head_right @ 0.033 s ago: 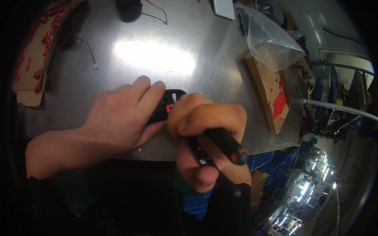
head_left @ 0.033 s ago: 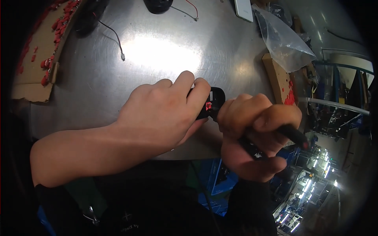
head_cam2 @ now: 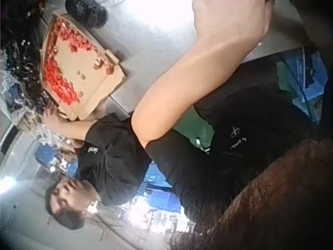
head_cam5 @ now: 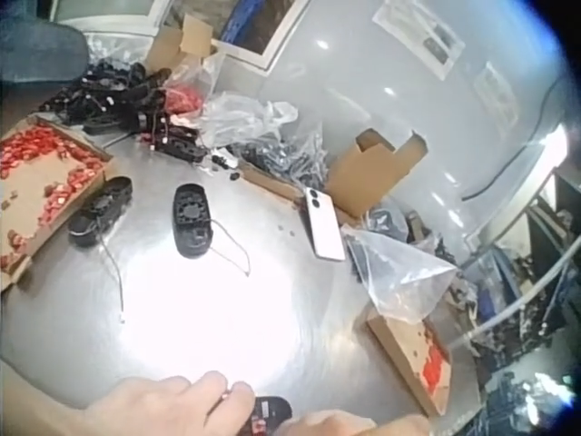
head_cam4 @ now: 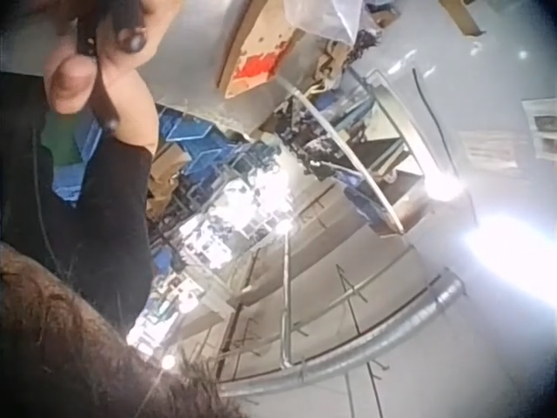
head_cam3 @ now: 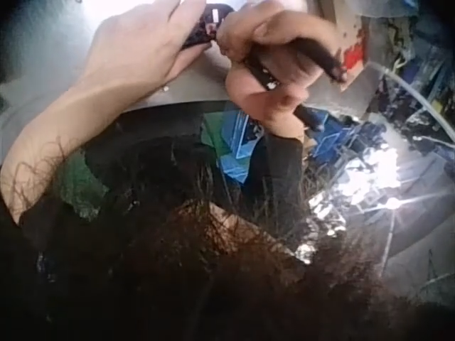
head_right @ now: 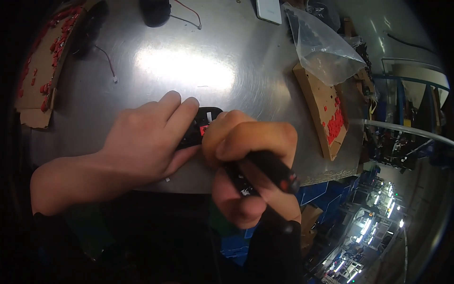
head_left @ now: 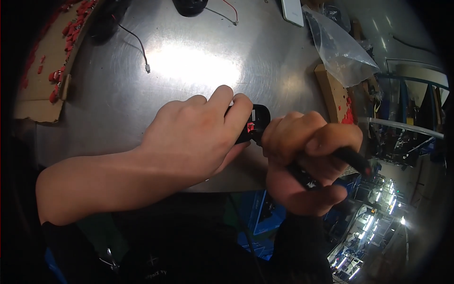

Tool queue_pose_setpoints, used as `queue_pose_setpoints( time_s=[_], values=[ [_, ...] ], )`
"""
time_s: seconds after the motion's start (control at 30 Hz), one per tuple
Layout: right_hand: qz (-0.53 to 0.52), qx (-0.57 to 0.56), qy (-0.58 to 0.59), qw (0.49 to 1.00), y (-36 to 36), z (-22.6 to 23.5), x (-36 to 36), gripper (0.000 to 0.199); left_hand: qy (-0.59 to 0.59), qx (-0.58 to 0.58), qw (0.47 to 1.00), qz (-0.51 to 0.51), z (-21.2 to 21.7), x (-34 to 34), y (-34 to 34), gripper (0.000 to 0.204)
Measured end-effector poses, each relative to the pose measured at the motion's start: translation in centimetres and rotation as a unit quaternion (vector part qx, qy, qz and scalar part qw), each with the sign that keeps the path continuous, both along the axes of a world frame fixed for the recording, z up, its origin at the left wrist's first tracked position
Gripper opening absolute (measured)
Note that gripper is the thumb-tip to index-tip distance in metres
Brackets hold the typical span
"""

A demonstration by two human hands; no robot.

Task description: Assembling electronic components into a plastic casing, likely a computer mouse, using pliers.

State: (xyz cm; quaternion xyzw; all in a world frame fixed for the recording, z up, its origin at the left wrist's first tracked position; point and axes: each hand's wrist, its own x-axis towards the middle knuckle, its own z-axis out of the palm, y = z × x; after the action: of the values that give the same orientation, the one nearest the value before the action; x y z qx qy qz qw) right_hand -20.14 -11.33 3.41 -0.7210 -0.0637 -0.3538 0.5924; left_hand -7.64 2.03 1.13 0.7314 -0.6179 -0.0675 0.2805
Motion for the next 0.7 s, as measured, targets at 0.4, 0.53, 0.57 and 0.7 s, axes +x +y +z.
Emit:
queue_pose_setpoints(
  time_s=[0.4,0.53,0.57,0.7],
  values=[
    [0.040,0.159,0.107,0.981,-1.2,2.1,0.7,0.068,-0.025,-0.013,0.999,0.016,-0.2,-0.7,0.0,0.048],
    [0.170,0.214,0.008,0.962,-5.4,2.2,0.3,0.066,0.002,-0.007,1.000,-0.014,-0.1,0.5,0.1,0.050],
    [0.168,0.215,0.017,0.962,-5.4,2.0,0.5,0.066,0.009,-0.002,1.000,-0.022,-0.1,0.8,0.1,0.049],
    [0.177,0.199,0.064,0.962,-3.9,1.3,0.9,0.069,0.009,-0.006,0.999,-0.033,-0.3,1.2,-0.2,0.050]
  ],
)
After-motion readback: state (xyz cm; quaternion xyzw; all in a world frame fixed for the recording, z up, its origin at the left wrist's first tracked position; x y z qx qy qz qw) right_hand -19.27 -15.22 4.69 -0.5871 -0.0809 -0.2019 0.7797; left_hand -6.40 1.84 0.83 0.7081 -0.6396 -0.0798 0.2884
